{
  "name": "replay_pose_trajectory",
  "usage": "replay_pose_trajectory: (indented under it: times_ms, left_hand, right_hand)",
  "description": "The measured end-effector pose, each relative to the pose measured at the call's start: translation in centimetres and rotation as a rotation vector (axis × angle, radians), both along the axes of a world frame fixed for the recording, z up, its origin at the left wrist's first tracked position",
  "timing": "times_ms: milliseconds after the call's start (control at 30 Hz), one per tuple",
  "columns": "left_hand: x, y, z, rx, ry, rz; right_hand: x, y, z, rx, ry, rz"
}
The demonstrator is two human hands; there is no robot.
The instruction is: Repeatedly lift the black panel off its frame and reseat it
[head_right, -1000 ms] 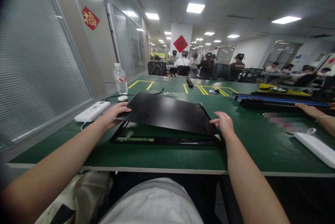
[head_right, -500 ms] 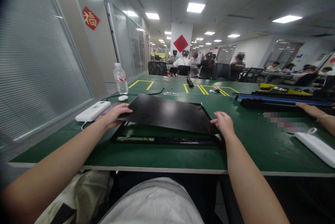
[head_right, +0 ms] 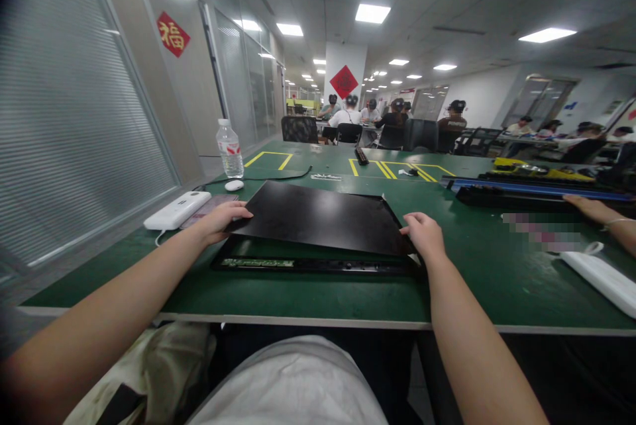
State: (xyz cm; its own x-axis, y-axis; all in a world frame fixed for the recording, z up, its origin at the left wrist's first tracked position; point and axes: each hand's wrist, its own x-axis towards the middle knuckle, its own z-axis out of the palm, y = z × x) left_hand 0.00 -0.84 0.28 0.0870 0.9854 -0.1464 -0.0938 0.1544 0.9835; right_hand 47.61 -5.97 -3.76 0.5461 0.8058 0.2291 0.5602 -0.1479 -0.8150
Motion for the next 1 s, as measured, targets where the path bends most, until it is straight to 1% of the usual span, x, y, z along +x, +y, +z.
replay_pose_trajectory:
  times_ms: [333, 633, 800, 1000]
  left_hand:
    - [0.4, -0.5, 0.5, -0.038, -0.015, -0.007]
    - [0.4, -0.4, 0.2, 0.022, -0.015, -0.033]
    - [0.5, -0.6, 0.4, 0.01, 0.013, -0.006]
    - [0.6, -0.7, 0.6, 0.011, 0.03, -0.008]
  right_hand:
    - [-0.4, -0.2, 0.4, -0.055, -0.066, -0.011]
    - [-0.7, -0.4, 0.5, -0.07, -0.11, -0.015]
    - [-1.0, -0.6, 0.7, -0.08, -0.113, -0.02]
    - [-1.4, -0.8, 1.1, -0.078, -0.14, -0.023]
